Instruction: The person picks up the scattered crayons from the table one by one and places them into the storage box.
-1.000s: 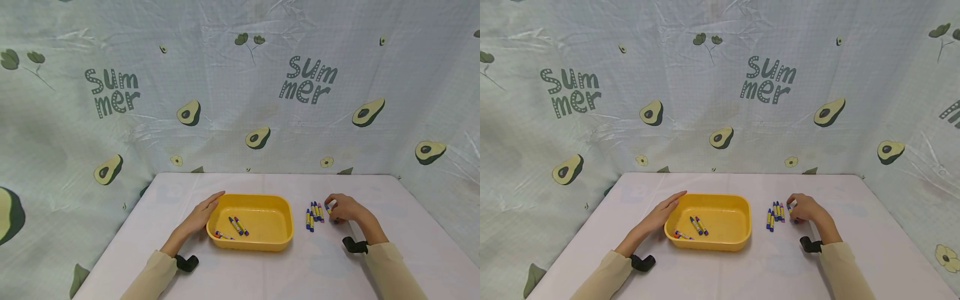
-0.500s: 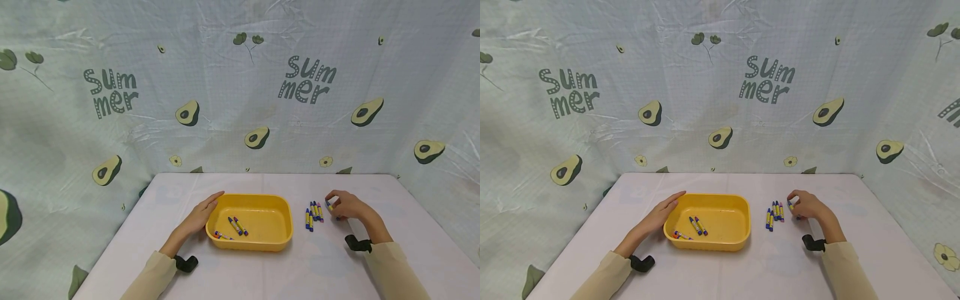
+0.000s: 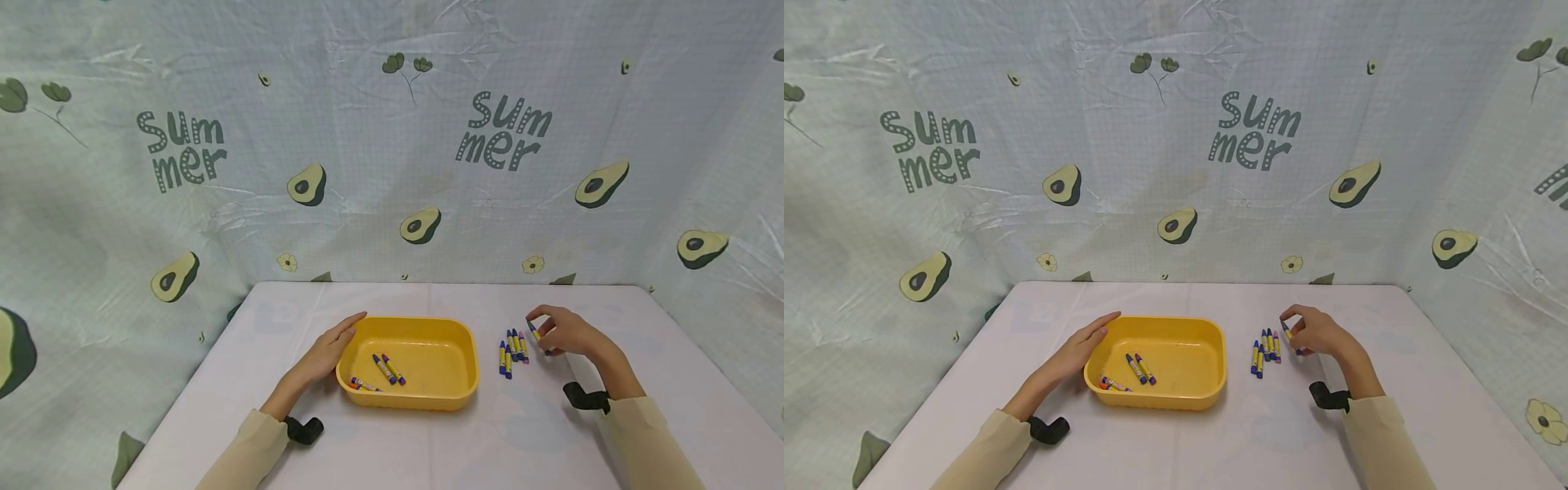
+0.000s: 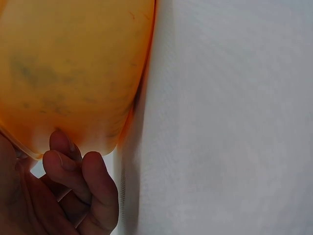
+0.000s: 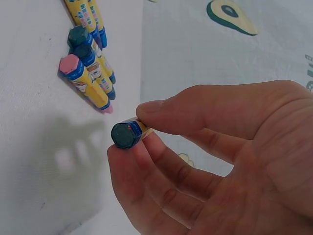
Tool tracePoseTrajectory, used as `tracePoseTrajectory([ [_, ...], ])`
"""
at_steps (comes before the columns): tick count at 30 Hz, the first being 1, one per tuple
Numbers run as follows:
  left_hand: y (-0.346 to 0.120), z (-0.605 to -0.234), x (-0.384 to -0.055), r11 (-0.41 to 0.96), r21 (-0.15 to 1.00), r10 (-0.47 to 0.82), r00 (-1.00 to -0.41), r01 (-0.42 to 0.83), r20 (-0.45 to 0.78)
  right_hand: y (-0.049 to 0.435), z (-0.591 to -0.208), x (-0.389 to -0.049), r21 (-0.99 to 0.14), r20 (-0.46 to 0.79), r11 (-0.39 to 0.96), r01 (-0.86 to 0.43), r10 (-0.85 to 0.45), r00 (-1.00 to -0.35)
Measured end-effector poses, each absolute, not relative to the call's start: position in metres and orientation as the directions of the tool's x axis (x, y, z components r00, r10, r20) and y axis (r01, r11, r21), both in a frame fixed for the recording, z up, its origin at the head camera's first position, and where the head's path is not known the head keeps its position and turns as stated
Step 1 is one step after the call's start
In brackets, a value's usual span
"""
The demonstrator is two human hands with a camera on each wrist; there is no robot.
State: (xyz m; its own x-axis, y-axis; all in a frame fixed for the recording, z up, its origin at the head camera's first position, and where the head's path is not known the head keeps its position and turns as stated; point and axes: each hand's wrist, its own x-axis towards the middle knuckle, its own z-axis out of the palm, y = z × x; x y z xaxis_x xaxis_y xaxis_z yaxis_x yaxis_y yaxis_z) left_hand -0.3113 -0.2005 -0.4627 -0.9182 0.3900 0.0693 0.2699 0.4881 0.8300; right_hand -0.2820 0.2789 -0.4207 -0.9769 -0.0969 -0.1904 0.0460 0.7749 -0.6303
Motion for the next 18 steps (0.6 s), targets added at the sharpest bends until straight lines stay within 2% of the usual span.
tracePoseTrajectory([
  [18, -0.201, -0.462, -0.312, 0.493, 0.83, 0.383, -0.922, 0.259, 0.06, 0.263, -0.41, -0.282, -0.654, -0.138, 0.756, -0.028, -0.155, -0.978],
])
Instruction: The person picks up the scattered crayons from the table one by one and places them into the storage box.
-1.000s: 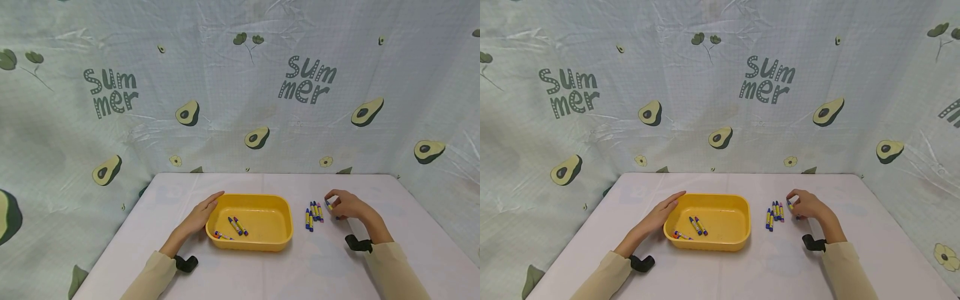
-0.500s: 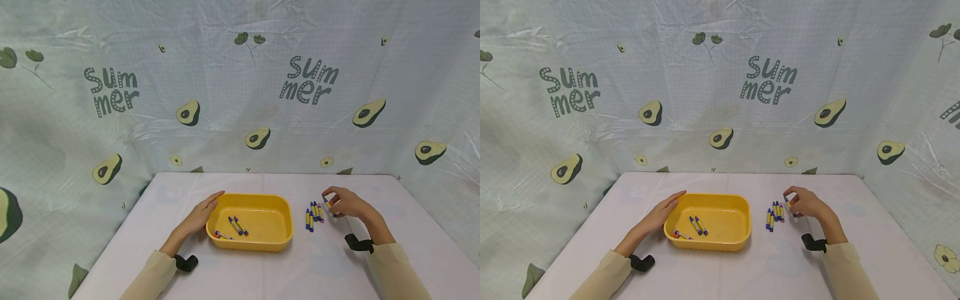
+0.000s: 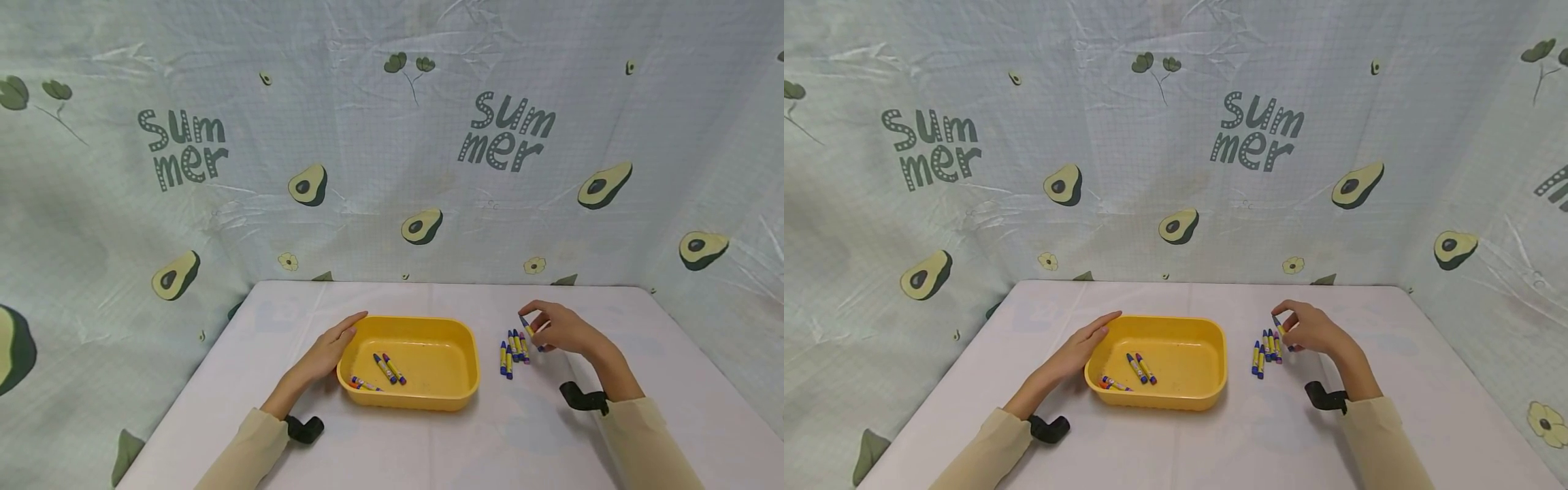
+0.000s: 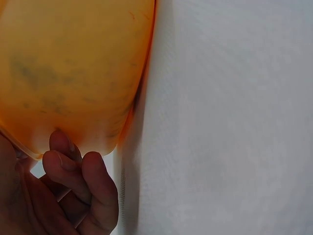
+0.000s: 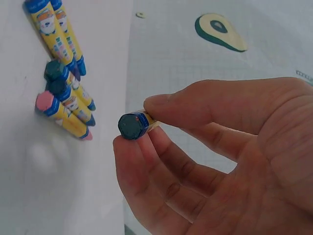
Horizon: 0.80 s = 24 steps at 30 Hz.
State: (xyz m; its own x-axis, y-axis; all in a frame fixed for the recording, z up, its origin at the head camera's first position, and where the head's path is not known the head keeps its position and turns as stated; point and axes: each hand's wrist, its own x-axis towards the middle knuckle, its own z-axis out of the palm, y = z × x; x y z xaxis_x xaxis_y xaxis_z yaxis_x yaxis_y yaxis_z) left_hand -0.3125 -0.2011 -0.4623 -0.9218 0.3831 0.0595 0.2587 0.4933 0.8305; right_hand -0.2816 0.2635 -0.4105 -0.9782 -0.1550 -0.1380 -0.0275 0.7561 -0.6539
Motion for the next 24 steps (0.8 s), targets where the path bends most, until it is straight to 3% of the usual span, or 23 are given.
tracePoseTrajectory([
  [12, -0.203, -0.464, -0.314, 0.48, 0.835, 0.396, -0.916, 0.27, 0.069, 0.225, -0.397, -0.285, -0.687, -0.101, 0.718, -0.116, -0.252, -0.963],
  [24, -0.202, -0.463, -0.311, 0.486, 0.834, 0.383, -0.922, 0.262, 0.067, 0.152, -0.377, -0.305, -0.691, -0.08, 0.695, -0.198, -0.345, -0.935],
])
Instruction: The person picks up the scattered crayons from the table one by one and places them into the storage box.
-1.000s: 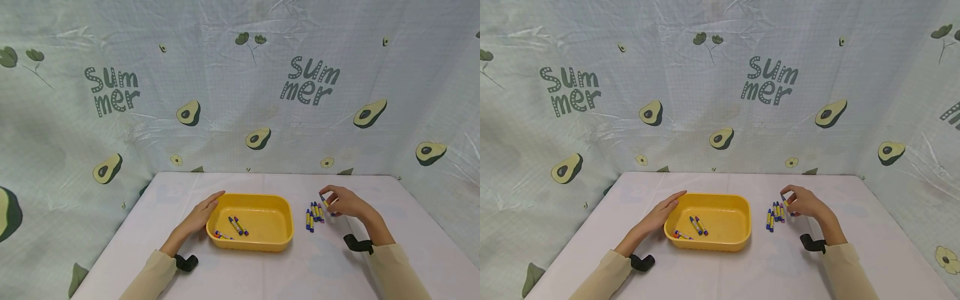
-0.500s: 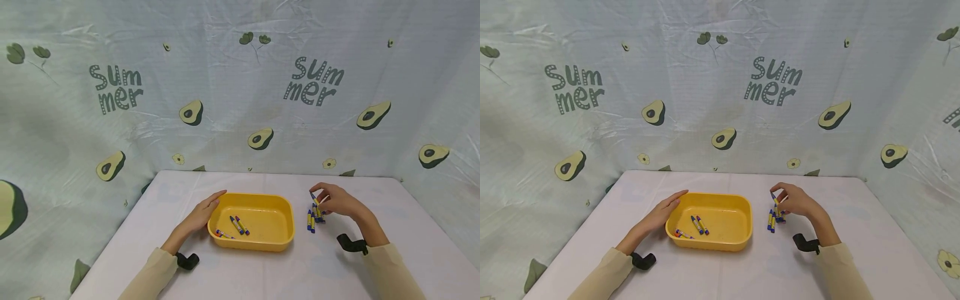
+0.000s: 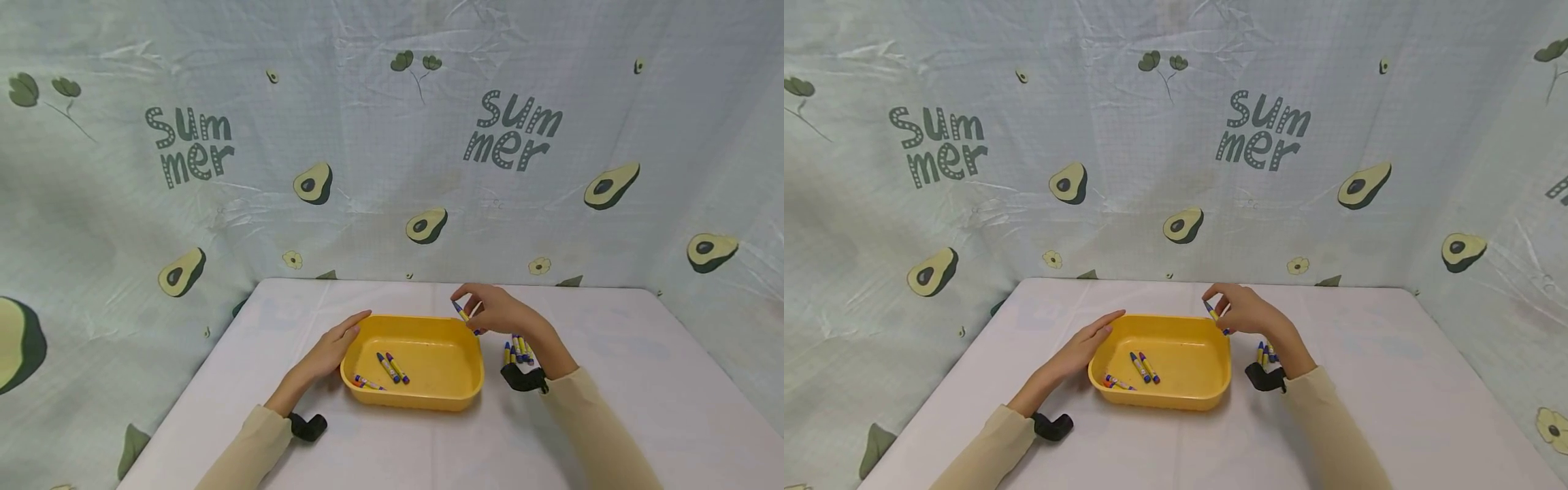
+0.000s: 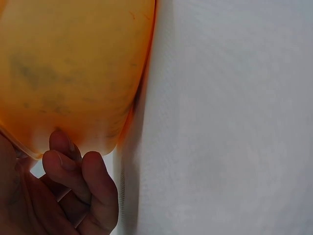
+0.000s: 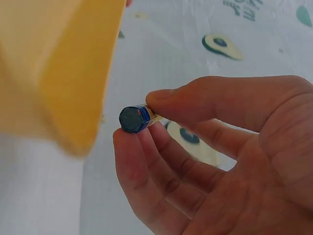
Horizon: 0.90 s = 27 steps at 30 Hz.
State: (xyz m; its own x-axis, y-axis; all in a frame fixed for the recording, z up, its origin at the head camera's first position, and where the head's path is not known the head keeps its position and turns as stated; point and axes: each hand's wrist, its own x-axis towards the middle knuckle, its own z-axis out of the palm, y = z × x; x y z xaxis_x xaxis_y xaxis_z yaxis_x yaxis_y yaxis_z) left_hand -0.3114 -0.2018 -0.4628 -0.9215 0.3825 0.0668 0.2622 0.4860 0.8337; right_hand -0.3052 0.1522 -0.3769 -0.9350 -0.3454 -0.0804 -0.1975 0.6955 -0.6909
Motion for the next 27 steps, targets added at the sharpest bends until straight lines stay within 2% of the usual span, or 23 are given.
tracePoseTrajectory([
  [8, -0.204, -0.463, -0.311, 0.48, 0.835, 0.391, -0.918, 0.269, 0.071, 0.101, -0.376, -0.315, -0.673, -0.106, 0.683, -0.282, -0.467, -0.878],
  [14, -0.205, -0.463, -0.31, 0.48, 0.834, 0.411, -0.91, 0.272, 0.06, 0.076, -0.382, -0.317, -0.671, -0.185, 0.682, -0.291, -0.533, -0.825],
  [27, -0.207, -0.463, -0.311, 0.487, 0.827, 0.418, -0.907, 0.281, 0.062, 0.047, -0.409, -0.323, -0.643, -0.339, 0.735, -0.215, -0.525, -0.781],
])
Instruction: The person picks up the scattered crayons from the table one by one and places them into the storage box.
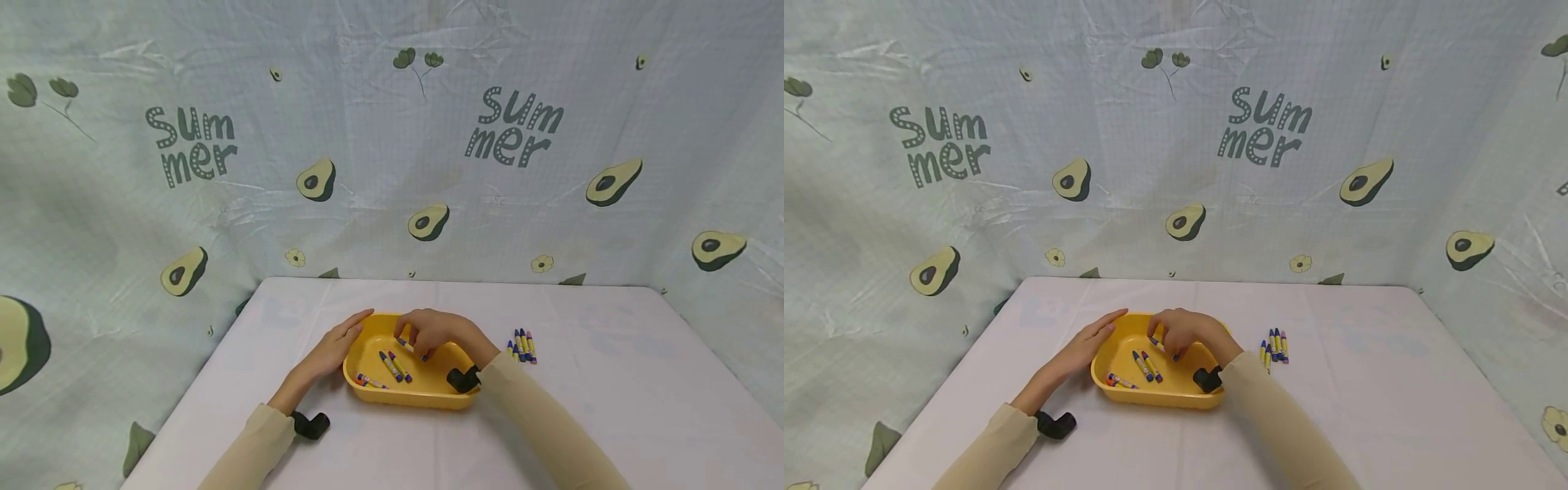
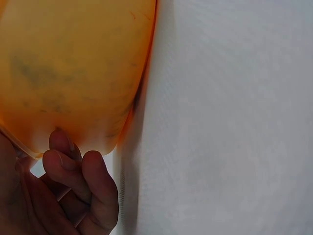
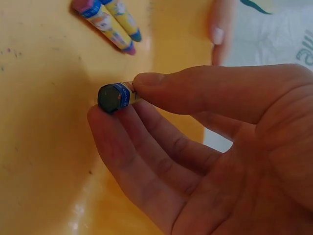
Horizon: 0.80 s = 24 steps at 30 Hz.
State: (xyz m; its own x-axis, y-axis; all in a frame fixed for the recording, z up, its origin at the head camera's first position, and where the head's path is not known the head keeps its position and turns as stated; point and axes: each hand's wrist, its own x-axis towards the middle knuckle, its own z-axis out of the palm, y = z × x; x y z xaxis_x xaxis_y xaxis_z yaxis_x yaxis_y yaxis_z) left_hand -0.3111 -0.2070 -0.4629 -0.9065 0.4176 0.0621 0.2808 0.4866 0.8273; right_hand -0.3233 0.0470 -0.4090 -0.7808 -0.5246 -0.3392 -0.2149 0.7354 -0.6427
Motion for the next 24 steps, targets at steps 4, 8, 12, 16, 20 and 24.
tracePoseTrajectory([
  [4, -0.208, -0.463, -0.311, 0.485, 0.822, 0.42, -0.904, 0.298, 0.079, 0.042, -0.416, -0.325, -0.633, -0.374, 0.75, -0.194, -0.515, -0.771],
  [8, -0.209, -0.464, -0.312, 0.492, 0.816, 0.418, -0.905, 0.303, 0.084, 0.038, -0.419, -0.326, -0.631, -0.391, 0.754, -0.181, -0.511, -0.766],
  [12, -0.209, -0.465, -0.312, 0.497, 0.814, 0.412, -0.907, 0.301, 0.084, 0.036, -0.421, -0.326, -0.641, -0.39, 0.745, -0.187, -0.525, -0.756],
  [16, -0.209, -0.465, -0.312, 0.499, 0.811, 0.413, -0.907, 0.306, 0.088, 0.035, -0.421, -0.327, -0.659, -0.38, 0.72, -0.22, -0.57, -0.728],
  [20, -0.209, -0.465, -0.311, 0.498, 0.818, 0.403, -0.912, 0.287, 0.074, 0.038, -0.421, -0.327, -0.662, -0.351, 0.7, -0.27, -0.607, -0.713],
  [24, -0.208, -0.464, -0.311, 0.495, 0.822, 0.401, -0.913, 0.281, 0.071, 0.043, -0.417, -0.326, -0.648, -0.318, 0.699, -0.304, -0.611, -0.725],
])
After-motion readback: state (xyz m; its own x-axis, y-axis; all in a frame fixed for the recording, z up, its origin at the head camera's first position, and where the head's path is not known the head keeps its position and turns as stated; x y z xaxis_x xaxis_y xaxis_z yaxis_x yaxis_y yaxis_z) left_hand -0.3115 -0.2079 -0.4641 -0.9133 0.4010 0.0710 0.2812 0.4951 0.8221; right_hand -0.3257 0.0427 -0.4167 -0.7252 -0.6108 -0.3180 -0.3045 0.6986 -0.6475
